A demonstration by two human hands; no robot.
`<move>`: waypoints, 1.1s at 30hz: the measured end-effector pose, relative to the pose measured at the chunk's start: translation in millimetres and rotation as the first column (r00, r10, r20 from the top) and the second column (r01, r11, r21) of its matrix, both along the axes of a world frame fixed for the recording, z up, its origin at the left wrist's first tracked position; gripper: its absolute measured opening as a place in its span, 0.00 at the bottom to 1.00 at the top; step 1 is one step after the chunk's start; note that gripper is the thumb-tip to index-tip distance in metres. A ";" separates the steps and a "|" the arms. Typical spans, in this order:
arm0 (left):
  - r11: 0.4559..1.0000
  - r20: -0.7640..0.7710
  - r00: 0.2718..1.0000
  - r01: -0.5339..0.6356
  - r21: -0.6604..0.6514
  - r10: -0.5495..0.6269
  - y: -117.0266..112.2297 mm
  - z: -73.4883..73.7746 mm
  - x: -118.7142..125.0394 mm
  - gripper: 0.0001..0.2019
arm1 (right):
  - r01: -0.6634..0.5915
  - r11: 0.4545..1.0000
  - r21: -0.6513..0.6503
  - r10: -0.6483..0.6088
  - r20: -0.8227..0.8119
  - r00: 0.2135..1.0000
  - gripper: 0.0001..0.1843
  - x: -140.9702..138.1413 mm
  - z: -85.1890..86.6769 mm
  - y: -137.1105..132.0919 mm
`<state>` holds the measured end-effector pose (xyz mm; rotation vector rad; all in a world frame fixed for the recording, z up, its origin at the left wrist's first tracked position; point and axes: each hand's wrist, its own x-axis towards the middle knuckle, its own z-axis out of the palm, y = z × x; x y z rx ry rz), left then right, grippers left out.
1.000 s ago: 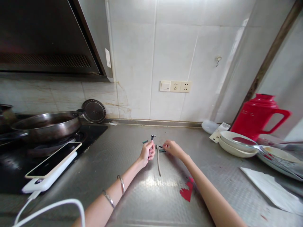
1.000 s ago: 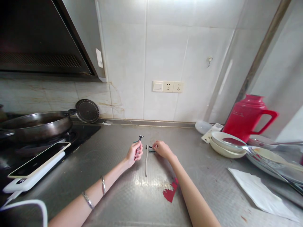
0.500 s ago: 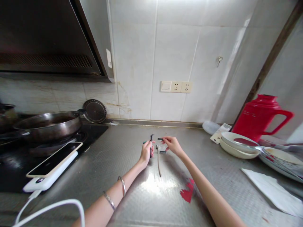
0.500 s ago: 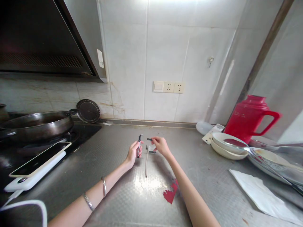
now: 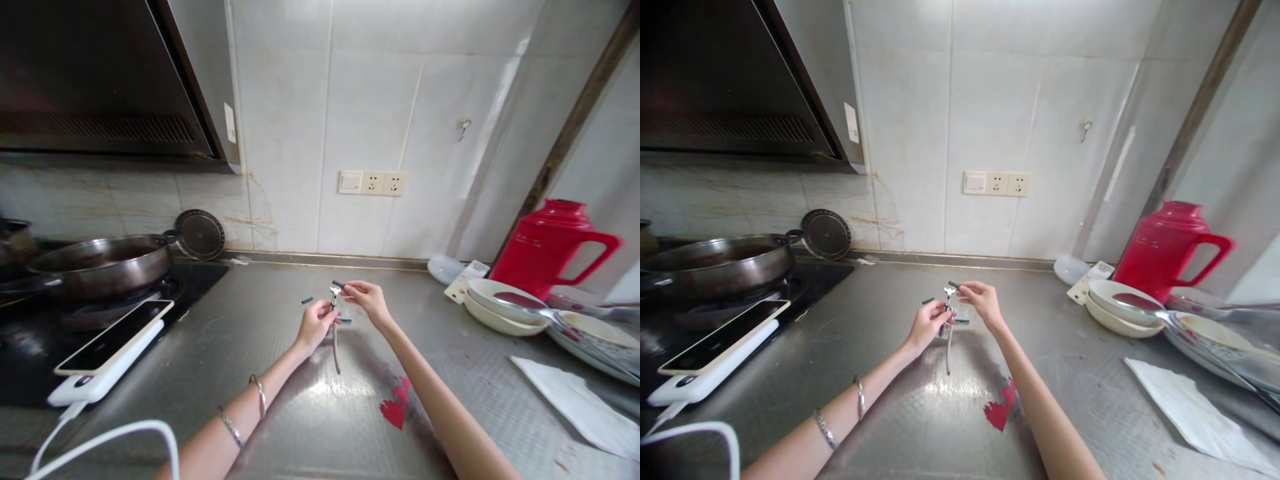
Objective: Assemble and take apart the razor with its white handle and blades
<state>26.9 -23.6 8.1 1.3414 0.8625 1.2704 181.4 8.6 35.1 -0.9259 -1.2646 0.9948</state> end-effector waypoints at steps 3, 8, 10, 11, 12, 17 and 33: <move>1.000 0.009 1.000 0.010 0.003 -0.010 1.1 -2.2 0.5 0.08 | -0.011 1.000 0.020 0.011 0.019 1.000 0.18 0.5 0.7 -0.1; 0.998 0.037 0.999 0.027 0.052 -0.028 3.3 -4.6 0.1 0.07 | -0.029 0.998 0.053 0.026 0.055 0.998 0.17 -1.7 2.2 -1.4; 0.997 0.036 0.999 0.029 0.066 -0.032 3.6 -4.7 -0.1 0.07 | -0.026 0.998 0.055 0.024 0.045 0.999 0.17 -2.4 2.7 -1.7; 0.997 0.035 0.999 0.030 0.068 -0.033 3.7 -4.8 -0.1 0.07 | -0.025 0.998 0.056 0.023 0.039 0.999 0.17 -2.6 2.8 -1.7; 0.997 0.035 0.999 0.031 0.068 -0.033 3.8 -4.9 -0.2 0.06 | -0.023 0.998 0.057 0.021 0.034 0.999 0.17 -2.7 2.8 -1.6; 0.998 0.037 0.998 0.041 0.055 -0.043 3.5 -4.8 -0.2 0.07 | -0.033 0.996 0.079 0.028 0.059 0.998 0.17 -2.5 2.0 -0.6; 0.999 0.033 0.999 0.034 0.035 -0.035 2.4 -3.4 -0.4 0.10 | -0.049 0.990 0.131 0.031 0.135 0.990 0.17 -4.5 2.3 -1.9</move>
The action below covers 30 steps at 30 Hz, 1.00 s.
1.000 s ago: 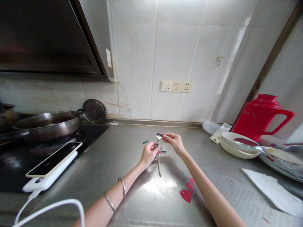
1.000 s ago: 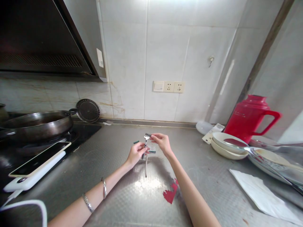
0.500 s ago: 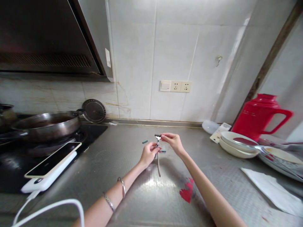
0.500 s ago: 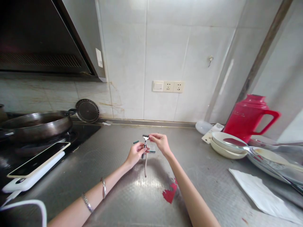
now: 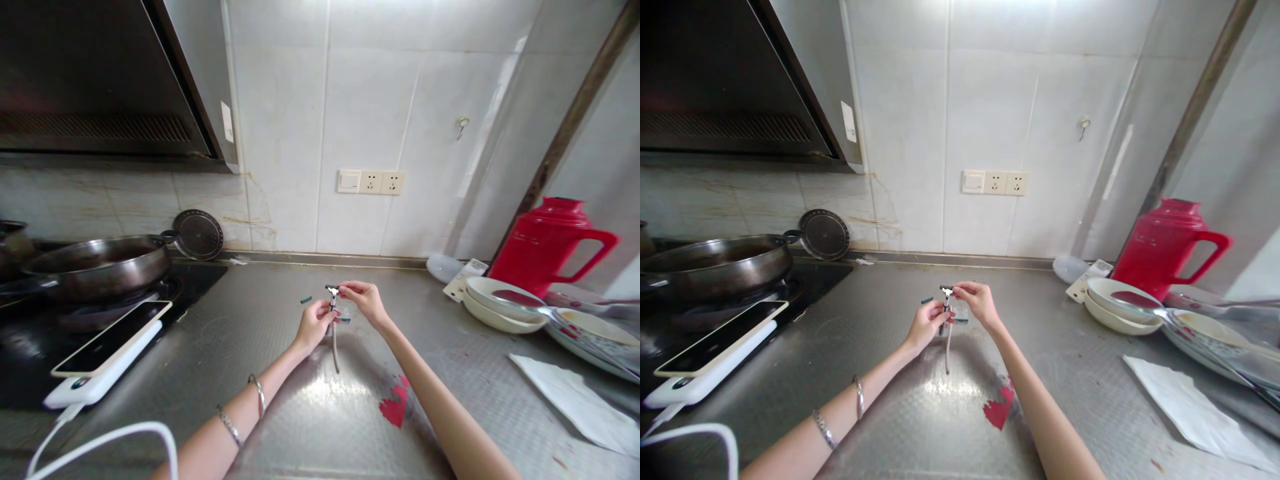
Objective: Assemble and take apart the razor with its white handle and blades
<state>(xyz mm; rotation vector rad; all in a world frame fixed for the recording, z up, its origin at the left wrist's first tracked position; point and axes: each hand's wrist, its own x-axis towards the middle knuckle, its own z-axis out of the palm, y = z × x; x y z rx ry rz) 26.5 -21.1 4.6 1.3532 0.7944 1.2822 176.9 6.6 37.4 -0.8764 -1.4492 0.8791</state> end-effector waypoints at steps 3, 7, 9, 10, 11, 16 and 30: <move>1.000 -0.006 1.000 0.002 -0.009 -0.002 -0.9 1.4 0.2 0.10 | 0.009 1.000 0.005 -0.009 -0.002 1.000 0.17 -0.6 0.2 0.1; 1.000 -0.007 1.000 0.002 -0.019 -0.002 -1.1 2.0 0.3 0.09 | 0.016 1.000 0.001 -0.016 -0.034 0.999 0.16 -2.2 1.5 -1.4; 1.000 0.000 1.000 0.004 -0.021 -0.004 -0.7 1.6 0.3 0.09 | 0.012 1.000 -0.001 -0.012 -0.043 0.999 0.16 -2.7 2.1 -2.3; 1.000 0.001 1.000 0.005 -0.021 -0.005 -0.5 1.4 0.3 0.09 | 0.009 1.000 -0.001 -0.009 -0.046 0.999 0.16 -2.7 2.1 -2.5; 1.000 0.001 1.000 0.005 -0.022 -0.005 -0.3 1.2 0.2 0.09 | 0.006 1.000 -0.002 -0.006 -0.048 0.999 0.15 -2.6 1.9 -2.5; 0.999 0.007 1.000 0.004 -0.034 -0.004 -0.2 0.2 0.1 0.10 | 0.003 1.000 0.002 -0.003 -0.042 0.999 0.15 -1.6 -0.8 -0.6; 0.999 0.018 1.000 0.002 -0.053 -0.001 -3.0 2.6 0.7 0.11 | 0.031 0.997 0.067 -0.033 0.020 0.999 0.15 -2.8 2.6 -5.0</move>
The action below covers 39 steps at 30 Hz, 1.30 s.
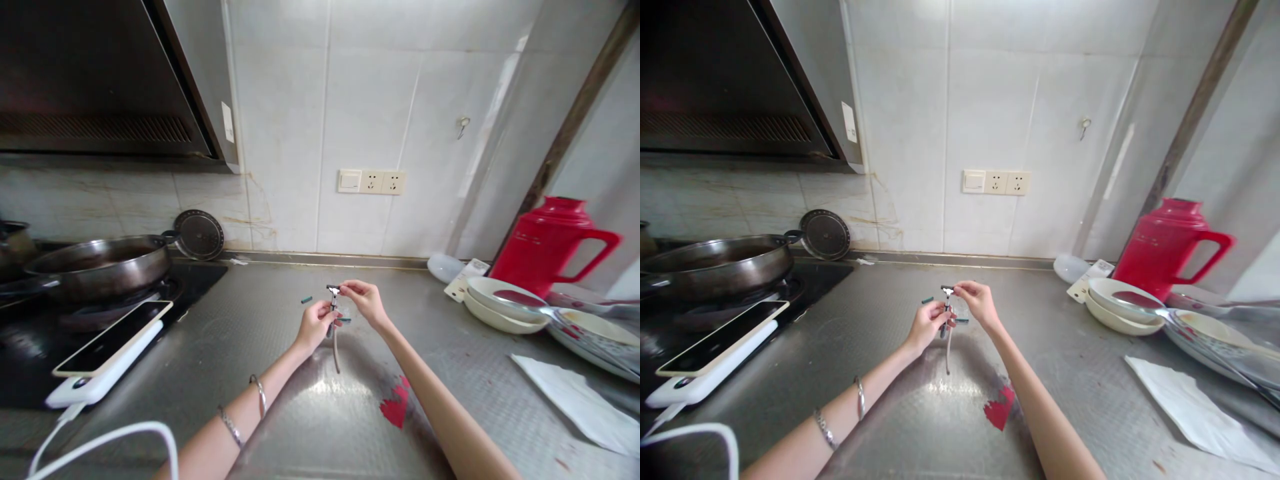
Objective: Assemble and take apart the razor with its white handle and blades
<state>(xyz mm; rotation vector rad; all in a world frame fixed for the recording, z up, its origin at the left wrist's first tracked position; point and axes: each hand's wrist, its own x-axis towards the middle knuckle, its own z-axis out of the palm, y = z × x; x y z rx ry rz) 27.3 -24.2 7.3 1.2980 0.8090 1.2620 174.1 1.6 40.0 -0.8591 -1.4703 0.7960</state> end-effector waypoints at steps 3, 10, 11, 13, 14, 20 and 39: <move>1.000 0.006 1.000 0.001 -0.019 -0.001 -0.6 0.6 0.5 0.11 | 0.000 1.000 0.014 0.000 0.009 1.000 0.14 0.0 0.7 -0.7; 0.999 0.008 1.000 0.000 -0.051 0.000 -4.7 4.6 0.8 0.13 | 0.001 1.000 0.019 -0.001 0.027 1.000 0.15 1.1 0.4 0.4; 0.998 0.009 1.000 0.002 -0.061 -0.002 -5.0 4.8 0.7 0.13 | 0.001 1.000 0.021 -0.001 0.026 1.000 0.15 1.1 0.1 0.5; 0.997 0.012 1.000 0.009 -0.079 -0.008 -5.5 5.3 0.7 0.13 | 0.002 1.000 0.020 -0.002 0.024 1.000 0.15 0.8 -0.5 0.6; 0.996 0.012 1.000 0.013 -0.085 -0.012 -5.6 5.5 0.7 0.13 | 0.003 1.000 0.019 -0.003 0.024 1.000 0.14 0.6 -1.0 0.7; 0.995 -0.009 1.000 0.006 -0.099 -0.007 -5.2 7.4 1.5 0.11 | 0.000 1.000 0.024 -0.001 0.008 1.000 0.13 -0.3 -3.1 1.9; 0.991 0.082 0.992 -0.105 0.085 0.098 25.0 9.3 -20.0 0.13 | -0.094 0.892 -0.443 0.084 -0.041 0.996 0.21 4.2 -5.0 0.5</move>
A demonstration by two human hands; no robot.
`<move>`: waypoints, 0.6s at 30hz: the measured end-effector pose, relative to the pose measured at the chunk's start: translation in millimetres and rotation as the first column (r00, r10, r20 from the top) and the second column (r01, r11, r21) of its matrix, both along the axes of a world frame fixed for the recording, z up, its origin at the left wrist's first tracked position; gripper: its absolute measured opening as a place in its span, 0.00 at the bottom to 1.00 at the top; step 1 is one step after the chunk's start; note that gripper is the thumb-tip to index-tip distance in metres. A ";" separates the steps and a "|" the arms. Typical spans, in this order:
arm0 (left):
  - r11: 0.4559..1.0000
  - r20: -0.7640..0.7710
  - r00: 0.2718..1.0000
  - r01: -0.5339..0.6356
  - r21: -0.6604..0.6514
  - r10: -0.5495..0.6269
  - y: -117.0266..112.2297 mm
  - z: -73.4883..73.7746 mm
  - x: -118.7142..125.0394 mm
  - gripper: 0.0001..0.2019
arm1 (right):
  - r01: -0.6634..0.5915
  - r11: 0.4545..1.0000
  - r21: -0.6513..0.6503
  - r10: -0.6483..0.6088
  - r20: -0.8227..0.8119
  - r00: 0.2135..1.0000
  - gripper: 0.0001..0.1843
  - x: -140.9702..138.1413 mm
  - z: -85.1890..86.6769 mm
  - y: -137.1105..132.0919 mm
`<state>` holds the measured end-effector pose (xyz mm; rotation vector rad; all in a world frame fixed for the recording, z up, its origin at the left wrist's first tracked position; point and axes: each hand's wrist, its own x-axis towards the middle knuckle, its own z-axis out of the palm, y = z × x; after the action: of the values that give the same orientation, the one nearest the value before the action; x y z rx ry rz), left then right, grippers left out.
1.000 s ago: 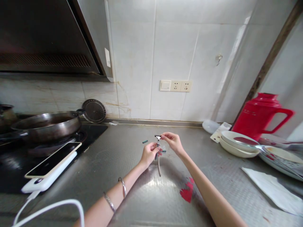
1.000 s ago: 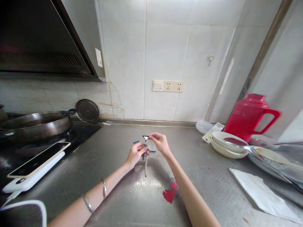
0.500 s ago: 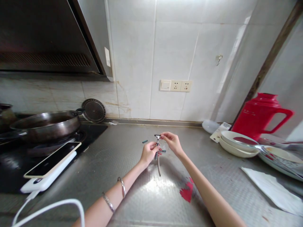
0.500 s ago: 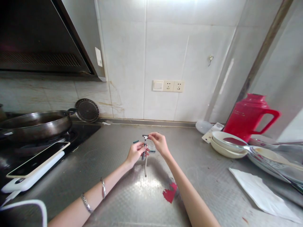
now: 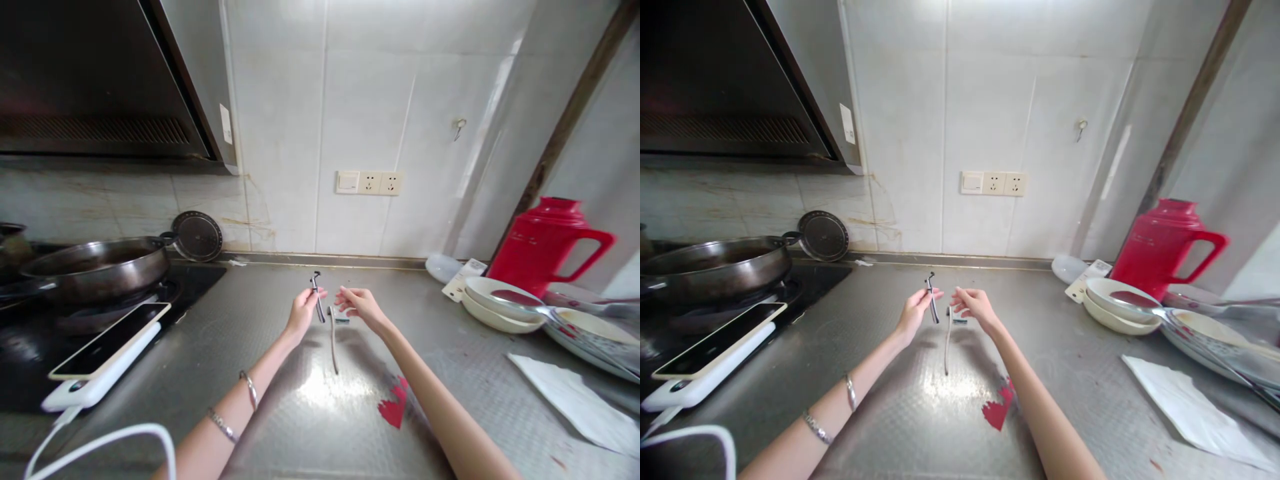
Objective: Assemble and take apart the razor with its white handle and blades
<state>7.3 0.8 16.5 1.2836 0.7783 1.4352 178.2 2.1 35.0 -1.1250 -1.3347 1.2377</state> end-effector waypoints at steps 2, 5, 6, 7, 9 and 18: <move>1.000 -0.006 1.000 0.014 0.004 -0.014 3.7 3.4 -5.3 0.13 | -0.058 0.998 0.016 0.056 0.072 0.996 0.22 -4.1 1.2 -2.9; 0.992 0.060 0.993 0.108 -0.060 -0.105 3.7 7.5 -7.8 0.12 | -0.142 0.988 0.052 0.130 0.197 0.972 0.22 -13.3 4.0 -8.7; 0.985 0.099 0.985 0.148 -0.089 -0.139 2.4 8.8 -7.4 0.11 | -0.171 0.983 0.062 0.152 0.228 0.962 0.22 -16.2 4.8 -10.6; 0.976 0.135 0.976 0.187 -0.113 -0.172 0.8 10.0 -6.7 0.10 | -0.198 0.978 0.068 0.176 0.248 0.953 0.22 -18.7 5.2 -12.3; 0.958 0.181 0.959 0.244 -0.152 -0.216 -2.7 12.5 -5.4 0.10 | -0.255 0.965 0.058 0.233 0.252 0.939 0.23 -22.3 5.3 -15.1; 0.912 0.174 0.934 0.345 -0.223 -0.311 -3.7 14.5 -9.5 0.11 | -0.413 0.910 -0.020 0.410 0.170 0.896 0.22 -29.0 6.9 -22.7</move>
<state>-2.2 -2.8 31.0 1.0525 0.5967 1.0993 149.2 -20.5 41.9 -0.9804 -1.7775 1.4517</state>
